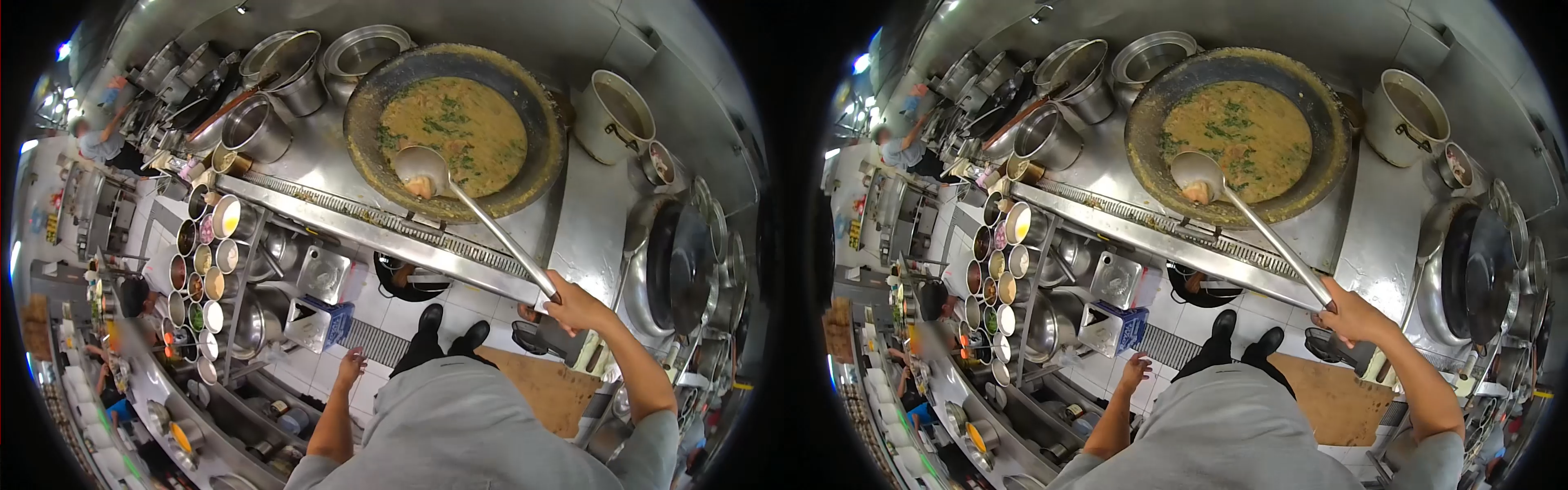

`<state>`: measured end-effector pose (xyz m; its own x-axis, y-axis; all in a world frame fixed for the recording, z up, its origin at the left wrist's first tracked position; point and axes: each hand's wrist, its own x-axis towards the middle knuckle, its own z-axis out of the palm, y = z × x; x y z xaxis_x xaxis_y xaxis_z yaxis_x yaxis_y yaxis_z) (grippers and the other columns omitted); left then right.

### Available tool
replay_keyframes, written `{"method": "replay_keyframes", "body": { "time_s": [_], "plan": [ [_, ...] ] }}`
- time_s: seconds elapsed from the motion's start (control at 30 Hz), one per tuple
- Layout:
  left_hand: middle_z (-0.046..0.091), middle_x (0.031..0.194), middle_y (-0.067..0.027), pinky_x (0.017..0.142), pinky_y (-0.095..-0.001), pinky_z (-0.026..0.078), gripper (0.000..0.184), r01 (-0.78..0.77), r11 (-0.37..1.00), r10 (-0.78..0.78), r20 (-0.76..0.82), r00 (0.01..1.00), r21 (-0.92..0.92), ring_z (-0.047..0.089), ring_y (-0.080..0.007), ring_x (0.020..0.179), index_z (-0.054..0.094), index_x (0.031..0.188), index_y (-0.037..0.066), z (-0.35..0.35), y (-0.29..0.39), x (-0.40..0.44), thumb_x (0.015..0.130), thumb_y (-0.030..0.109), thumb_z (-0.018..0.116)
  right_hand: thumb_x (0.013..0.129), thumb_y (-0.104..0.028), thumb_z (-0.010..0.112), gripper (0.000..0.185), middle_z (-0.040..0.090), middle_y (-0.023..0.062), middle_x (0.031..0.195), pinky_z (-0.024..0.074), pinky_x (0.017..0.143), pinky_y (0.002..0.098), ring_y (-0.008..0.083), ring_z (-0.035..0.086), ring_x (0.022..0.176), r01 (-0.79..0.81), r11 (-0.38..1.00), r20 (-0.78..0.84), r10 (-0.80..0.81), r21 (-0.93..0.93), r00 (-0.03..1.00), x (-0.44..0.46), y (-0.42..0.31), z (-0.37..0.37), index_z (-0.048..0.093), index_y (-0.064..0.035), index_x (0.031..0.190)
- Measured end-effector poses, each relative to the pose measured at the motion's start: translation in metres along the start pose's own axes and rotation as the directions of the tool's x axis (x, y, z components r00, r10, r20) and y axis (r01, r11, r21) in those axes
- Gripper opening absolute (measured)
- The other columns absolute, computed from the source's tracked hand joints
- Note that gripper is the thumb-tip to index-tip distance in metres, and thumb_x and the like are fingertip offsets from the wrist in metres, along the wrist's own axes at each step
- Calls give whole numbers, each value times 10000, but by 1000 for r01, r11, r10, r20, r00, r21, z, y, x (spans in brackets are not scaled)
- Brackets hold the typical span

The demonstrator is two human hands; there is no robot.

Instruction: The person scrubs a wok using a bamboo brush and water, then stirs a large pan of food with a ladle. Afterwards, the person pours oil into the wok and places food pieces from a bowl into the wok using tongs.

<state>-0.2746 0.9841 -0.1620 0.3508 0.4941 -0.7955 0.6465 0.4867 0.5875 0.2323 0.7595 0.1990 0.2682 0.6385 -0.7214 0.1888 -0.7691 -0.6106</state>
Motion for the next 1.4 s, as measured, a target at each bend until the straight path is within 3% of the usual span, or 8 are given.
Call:
{"method": "replay_keyframes", "body": {
  "time_s": [0.13, 0.2, 0.37, 0.53, 0.63, 0.73, 1.2, 1.4],
  "plan": [
    [649, 974, -72, 577, -305, 508, 411, 0, 996, -3, -32, 999, -87, 632, -166, 759, 521, 1278, 107, -6, -7, -2, 871, 126, 572, 905, -86, 471, 522, 456, 15, 566, 373, 348, 281, 111, 456, 365, -15, 985, 94, -1, 169, 996, 38, 10, 5, 318, -129, 1403],
    [656, 977, -75, 554, -317, 505, 431, 99, 995, -99, -3, 995, 31, 628, -168, 718, 515, 1282, 106, -12, -11, -2, 858, 113, 588, 921, -106, 478, 506, 404, -29, 595, 326, 340, 250, 61, 386, 390, -162, 805, 266, 5, 571, 964, 41, -5, 10, 332, -161, 1403],
    [651, 928, -65, 522, -320, 481, 454, 107, 994, -106, -17, 994, 12, 591, -153, 676, 498, 1297, 97, -20, -18, 4, 851, 101, 587, 982, -165, 493, 422, 346, -59, 623, 271, 326, 222, 18, 280, 411, -307, 487, 440, -183, 817, 879, 47, 12, 27, 422, -196, 1397],
    [620, 857, -57, 520, -291, 473, 447, 99, 995, -99, -29, 995, 10, 585, -144, 669, 499, 1281, 53, -14, -5, 11, 842, 98, 573, 968, -129, 488, 466, 355, -45, 623, 287, 313, 233, 37, 306, 395, -191, 612, 307, -90, 768, 947, 41, -22, 51, 348, -143, 1412],
    [618, 851, -61, 524, -296, 477, 442, 32, 999, -32, -9, 999, -29, 583, -145, 652, 510, 1276, 49, -15, -11, 20, 841, 103, 568, 906, -75, 508, 482, 468, 35, 625, 387, 328, 296, 118, 459, 383, 77, 974, -56, -66, 215, 996, 27, -25, 67, 295, -46, 1337],
    [619, 850, -57, 531, -300, 484, 443, -32, 999, 32, 9, 999, -39, 591, -147, 652, 507, 1276, 56, -16, 2, 24, 841, 107, 565, 896, -87, 509, 447, 496, 64, 608, 396, 331, 309, 150, 490, 383, 42, 998, -121, -36, 40, 992, 4, -26, 66, 319, -31, 1296],
    [655, 1000, -57, 673, -405, 539, 416, 115, 979, -138, 134, 981, 168, 651, -199, 845, 460, 1315, 132, -39, 0, 42, 914, 173, 562, 868, -68, 501, 454, 434, 13, 598, 393, 337, 287, 98, 438, 406, 52, 948, 65, -76, 313, 995, 74, -42, 37, 341, -45, 1292],
    [652, 996, -56, 634, -347, 531, 390, -46, 999, 45, 78, 996, 10, 641, -164, 798, 487, 1285, 116, -38, -1, 43, 908, 182, 559, 885, -63, 510, 461, 395, 2, 598, 387, 335, 285, 91, 409, 401, 0, 957, 17, -5, 290, 1000, 12, -16, 42, 330, -73, 1310]
  ]
}}
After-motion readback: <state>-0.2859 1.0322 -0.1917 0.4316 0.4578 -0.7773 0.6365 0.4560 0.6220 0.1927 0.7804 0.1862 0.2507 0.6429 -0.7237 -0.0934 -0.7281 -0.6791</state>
